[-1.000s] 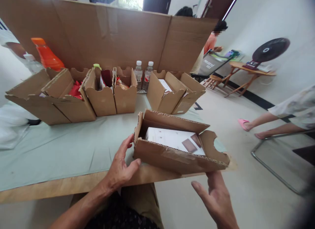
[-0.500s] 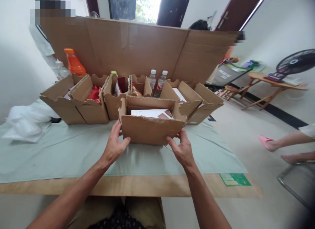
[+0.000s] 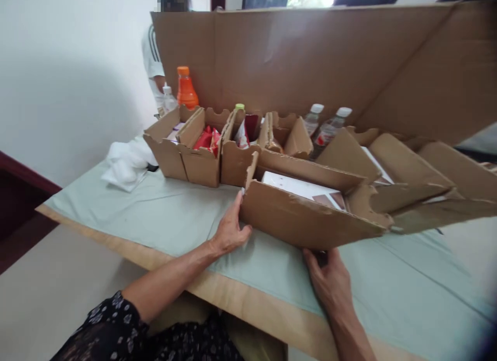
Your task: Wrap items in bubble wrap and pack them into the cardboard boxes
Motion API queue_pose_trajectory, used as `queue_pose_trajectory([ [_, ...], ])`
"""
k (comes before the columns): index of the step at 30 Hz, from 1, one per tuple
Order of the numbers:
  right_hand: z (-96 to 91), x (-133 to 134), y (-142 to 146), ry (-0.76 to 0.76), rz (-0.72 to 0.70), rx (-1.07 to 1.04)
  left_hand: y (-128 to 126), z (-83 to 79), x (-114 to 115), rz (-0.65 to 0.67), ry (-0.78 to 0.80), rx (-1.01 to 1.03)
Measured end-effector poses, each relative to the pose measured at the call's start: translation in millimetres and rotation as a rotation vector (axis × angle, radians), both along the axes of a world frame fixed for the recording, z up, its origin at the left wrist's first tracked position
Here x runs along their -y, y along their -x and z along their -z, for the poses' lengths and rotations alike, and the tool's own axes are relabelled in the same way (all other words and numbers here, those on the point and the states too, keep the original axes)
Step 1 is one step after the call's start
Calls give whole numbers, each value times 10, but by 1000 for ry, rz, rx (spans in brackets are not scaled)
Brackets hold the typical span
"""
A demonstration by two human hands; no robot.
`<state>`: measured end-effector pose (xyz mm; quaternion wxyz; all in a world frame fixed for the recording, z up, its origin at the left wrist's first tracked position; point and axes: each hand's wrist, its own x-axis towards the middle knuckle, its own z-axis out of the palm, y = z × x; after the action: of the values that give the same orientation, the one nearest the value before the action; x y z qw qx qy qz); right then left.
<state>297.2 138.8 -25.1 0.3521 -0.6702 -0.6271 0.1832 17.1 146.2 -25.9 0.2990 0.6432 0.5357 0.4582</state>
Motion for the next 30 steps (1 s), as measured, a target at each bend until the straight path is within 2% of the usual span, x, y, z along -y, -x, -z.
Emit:
queue_pose_trajectory([
  [6, -80, -4, 57, 35, 63, 35, 22, -24, -40, 49, -10, 25],
  [10, -138, 47, 64, 56, 133, 42, 218, -50, 23, -51, -27, -3],
  [13, -152, 77, 42, 46, 178, 36, 686, -77, 201, -215, -32, -67],
  [18, -191, 94, 22, 115, 198, 64, 1905, -249, 585, -646, 15, -181],
  [22, -252, 92, 43, 173, 206, 97, 2700, -474, 617, -982, -14, -257],
  [26, -287, 73, 69, 222, 216, 99, 3104, -588, 394, -1193, -30, -271],
  [30, -263, 67, 43, 192, 224, 78, 3256, -642, 226, -1251, -58, -239],
])
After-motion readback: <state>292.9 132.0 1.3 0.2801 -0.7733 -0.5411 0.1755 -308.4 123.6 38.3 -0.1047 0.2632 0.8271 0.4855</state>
